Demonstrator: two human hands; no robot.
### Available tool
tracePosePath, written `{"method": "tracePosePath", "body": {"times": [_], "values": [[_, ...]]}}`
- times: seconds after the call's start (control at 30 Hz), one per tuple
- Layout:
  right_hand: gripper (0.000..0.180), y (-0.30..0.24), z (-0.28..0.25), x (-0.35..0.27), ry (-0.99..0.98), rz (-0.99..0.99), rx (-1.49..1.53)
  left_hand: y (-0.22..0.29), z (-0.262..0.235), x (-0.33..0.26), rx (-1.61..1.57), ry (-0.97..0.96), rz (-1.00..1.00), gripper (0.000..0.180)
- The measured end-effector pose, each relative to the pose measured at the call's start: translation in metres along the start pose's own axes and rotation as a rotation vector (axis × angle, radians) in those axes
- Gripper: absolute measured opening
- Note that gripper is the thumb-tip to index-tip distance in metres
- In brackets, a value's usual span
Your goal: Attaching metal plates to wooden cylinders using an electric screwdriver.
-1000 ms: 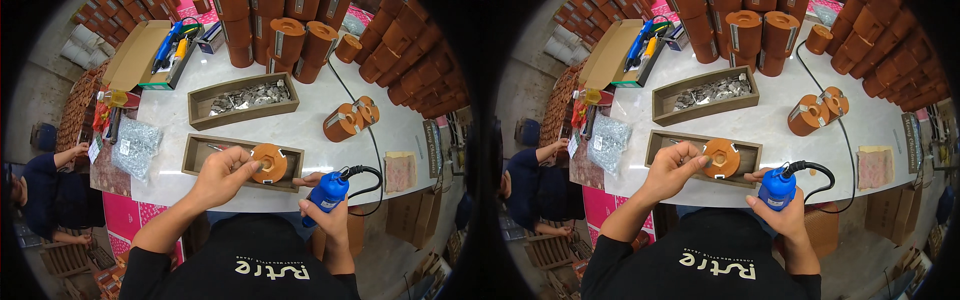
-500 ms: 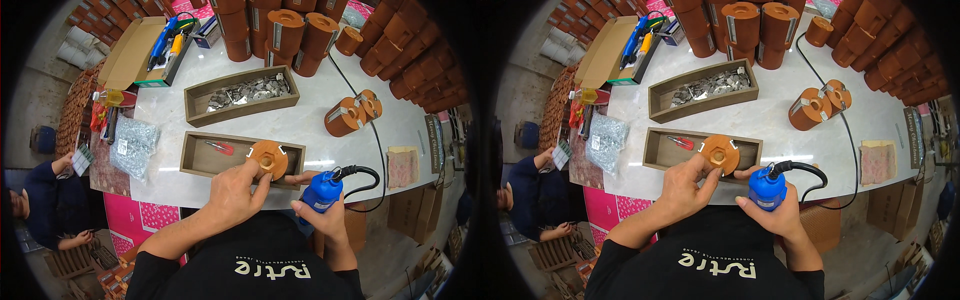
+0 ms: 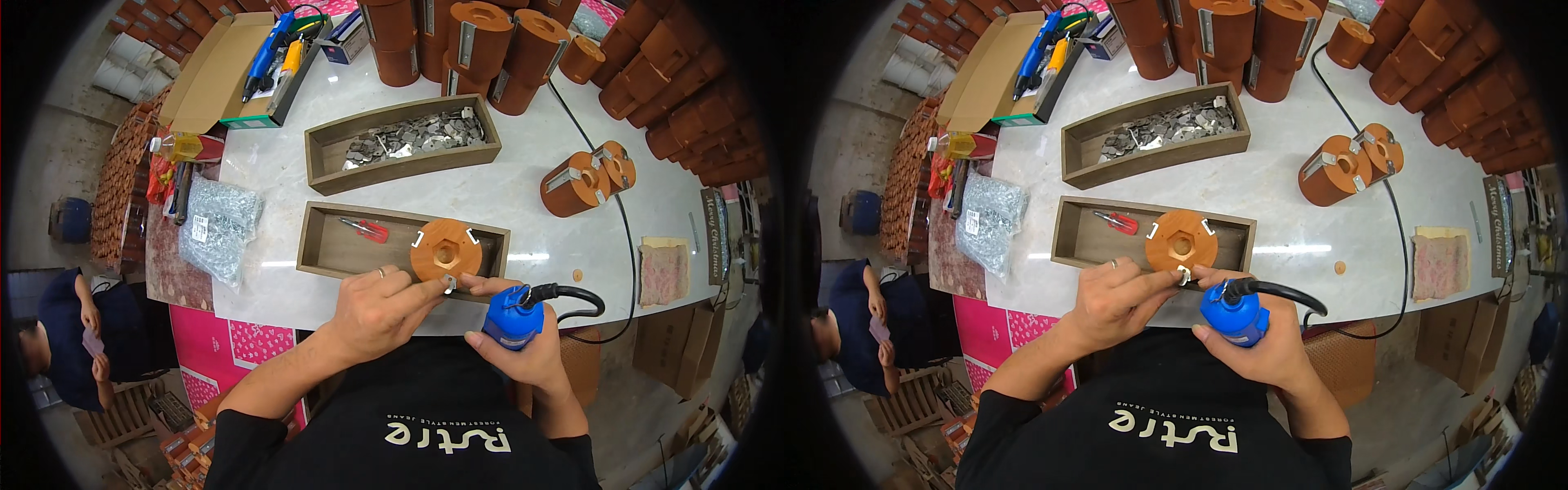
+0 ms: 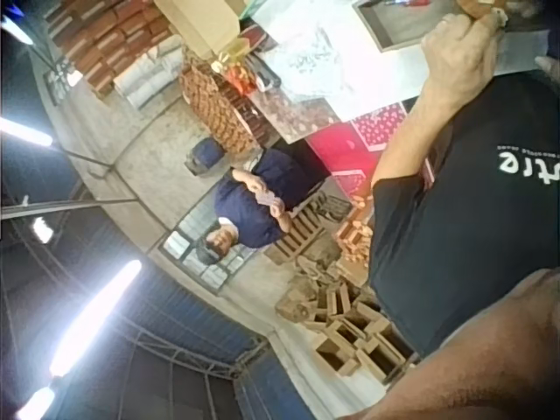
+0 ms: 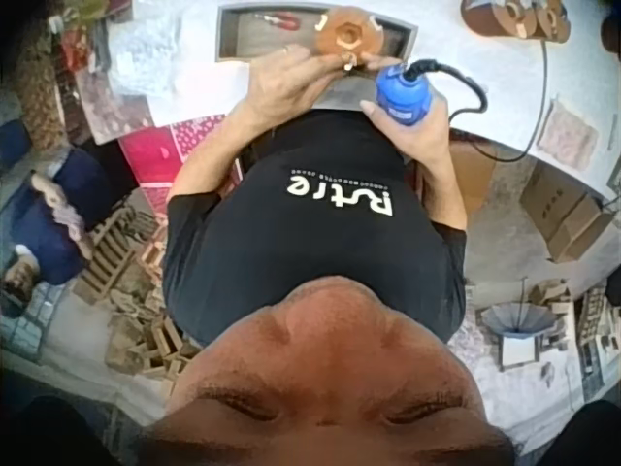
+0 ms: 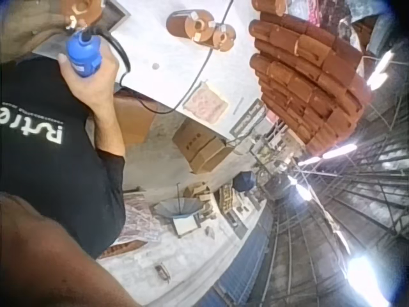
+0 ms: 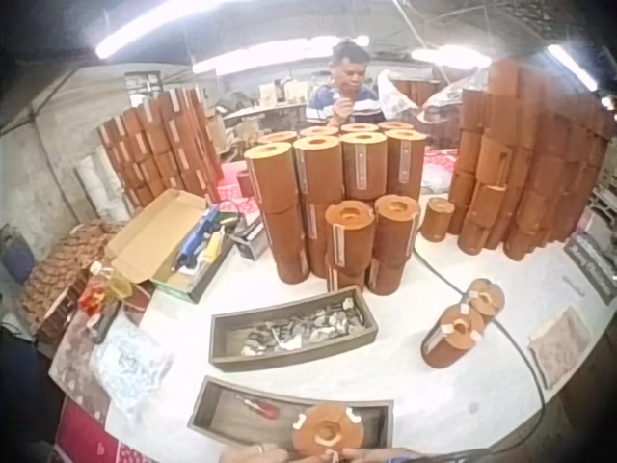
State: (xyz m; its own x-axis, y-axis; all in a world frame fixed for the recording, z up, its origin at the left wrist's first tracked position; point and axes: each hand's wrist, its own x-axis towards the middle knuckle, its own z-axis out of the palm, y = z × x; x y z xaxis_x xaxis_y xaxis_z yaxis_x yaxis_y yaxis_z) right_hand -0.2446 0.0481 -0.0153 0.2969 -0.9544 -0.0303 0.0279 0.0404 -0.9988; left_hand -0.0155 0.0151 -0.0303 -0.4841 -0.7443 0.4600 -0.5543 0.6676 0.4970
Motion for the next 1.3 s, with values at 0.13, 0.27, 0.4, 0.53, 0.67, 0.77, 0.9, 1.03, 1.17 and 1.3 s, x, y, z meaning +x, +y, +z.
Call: {"method": "tracePosePath", "body": {"times": [0.13,0.27,0.4,0.53,0.67,0.77,0.9,1.03,1.17,1.3], "values": [[0.048,-0.003,0.003,0.003,-0.038,-0.007,-0.069,0.005,0.007,-0.002,0.094,0.085,0.054,0.033],[0.053,-0.002,0.005,0.006,-0.047,0.001,-0.070,0.011,0.015,-0.006,0.137,0.139,0.041,0.033],[0.053,0.001,0.006,0.005,-0.022,0.009,-0.026,0.013,0.021,-0.006,0.123,0.163,0.029,0.030],[0.053,0.000,0.004,0.006,-0.037,-0.003,-0.050,0.012,0.023,-0.003,0.096,0.175,0.019,0.028],[0.053,0.001,0.004,0.005,-0.038,-0.007,-0.031,0.012,0.023,-0.004,0.098,0.170,0.019,0.028],[0.053,0.001,0.004,0.004,-0.039,0.013,-0.014,0.012,0.018,-0.005,0.107,0.138,0.021,0.029],[0.054,0.002,0.006,0.004,-0.035,0.027,-0.005,0.010,0.014,-0.007,0.054,0.128,-0.007,0.032],[0.051,-0.007,0.006,0.000,0.048,0.002,0.040,0.018,-0.006,-0.015,-0.345,0.111,-0.388,0.033],[0.045,-0.031,-0.012,-0.013,0.224,0.032,0.260,0.020,-0.037,-0.011,-0.986,-0.048,-0.875,0.016],[0.038,-0.049,-0.036,-0.011,0.275,-0.111,0.551,0.032,-0.031,-0.024,-1.398,-0.336,-1.200,0.023]]}}
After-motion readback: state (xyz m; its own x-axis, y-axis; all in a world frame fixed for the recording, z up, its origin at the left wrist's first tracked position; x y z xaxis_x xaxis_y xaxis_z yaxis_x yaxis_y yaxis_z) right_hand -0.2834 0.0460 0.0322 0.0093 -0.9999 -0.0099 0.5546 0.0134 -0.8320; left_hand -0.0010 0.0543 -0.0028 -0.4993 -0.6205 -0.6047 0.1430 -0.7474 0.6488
